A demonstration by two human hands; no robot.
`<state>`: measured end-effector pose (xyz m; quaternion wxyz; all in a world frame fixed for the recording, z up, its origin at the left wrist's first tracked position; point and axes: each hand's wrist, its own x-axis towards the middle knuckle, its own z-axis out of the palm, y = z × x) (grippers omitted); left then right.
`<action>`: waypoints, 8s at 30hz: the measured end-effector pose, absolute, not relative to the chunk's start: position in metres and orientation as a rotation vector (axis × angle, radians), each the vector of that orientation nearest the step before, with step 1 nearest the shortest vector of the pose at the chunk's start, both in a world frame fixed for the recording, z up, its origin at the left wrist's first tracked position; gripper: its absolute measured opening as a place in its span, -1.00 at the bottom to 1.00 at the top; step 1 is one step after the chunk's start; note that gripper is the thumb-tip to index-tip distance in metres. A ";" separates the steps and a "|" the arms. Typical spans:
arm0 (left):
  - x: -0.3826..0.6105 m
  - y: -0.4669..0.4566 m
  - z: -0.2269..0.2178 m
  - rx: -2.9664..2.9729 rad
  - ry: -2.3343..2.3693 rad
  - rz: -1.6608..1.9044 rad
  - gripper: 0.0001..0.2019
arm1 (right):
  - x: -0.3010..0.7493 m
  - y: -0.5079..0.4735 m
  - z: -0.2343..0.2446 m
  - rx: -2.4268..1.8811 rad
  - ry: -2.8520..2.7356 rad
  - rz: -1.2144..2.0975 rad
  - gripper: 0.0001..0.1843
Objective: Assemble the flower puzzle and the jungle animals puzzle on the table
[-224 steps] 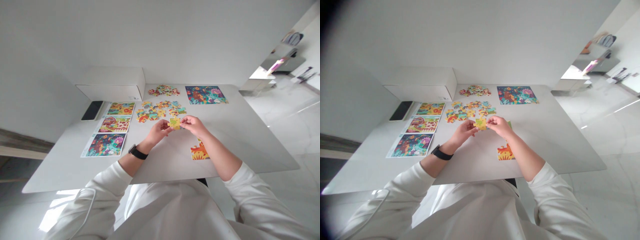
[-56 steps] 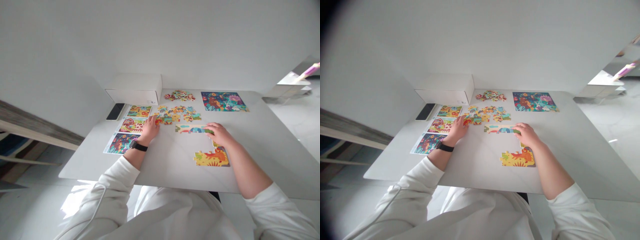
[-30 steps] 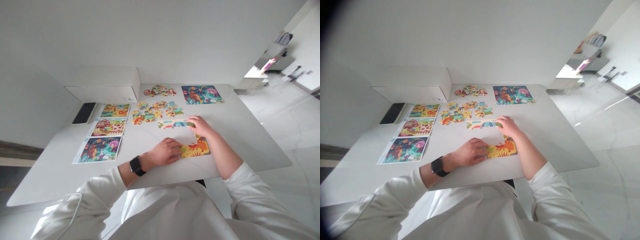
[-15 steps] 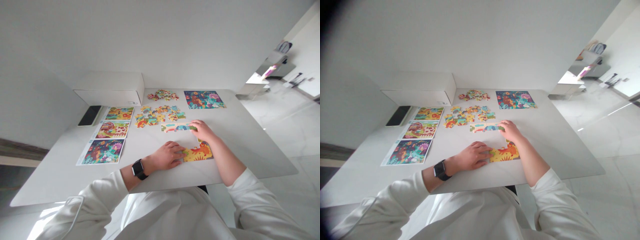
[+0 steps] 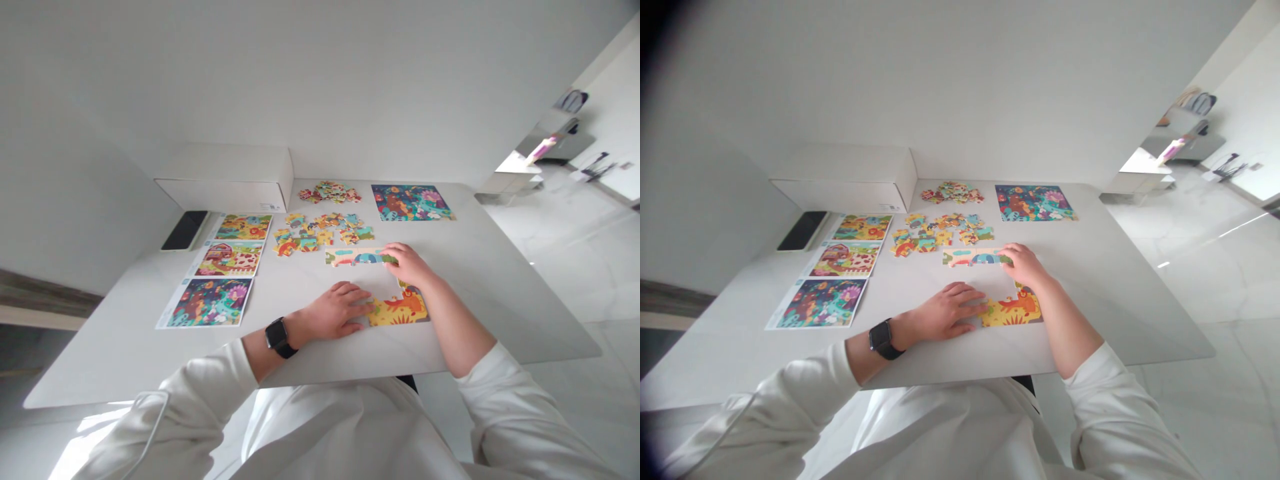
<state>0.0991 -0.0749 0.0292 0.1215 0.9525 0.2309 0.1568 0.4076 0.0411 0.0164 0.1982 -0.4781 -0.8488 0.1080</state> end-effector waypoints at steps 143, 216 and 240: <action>-0.030 0.014 0.061 2.320 2.041 0.502 -0.51 | 0.405 0.043 0.011 -1.402 -2.196 0.272 -0.77; 0.087 -0.067 0.040 2.410 1.078 0.875 -0.63 | 0.340 -0.012 0.046 -1.150 -1.828 1.310 -0.66; 0.083 -0.066 0.034 2.560 0.739 0.486 -0.59 | 0.357 0.000 0.043 -1.279 -2.017 0.936 -0.74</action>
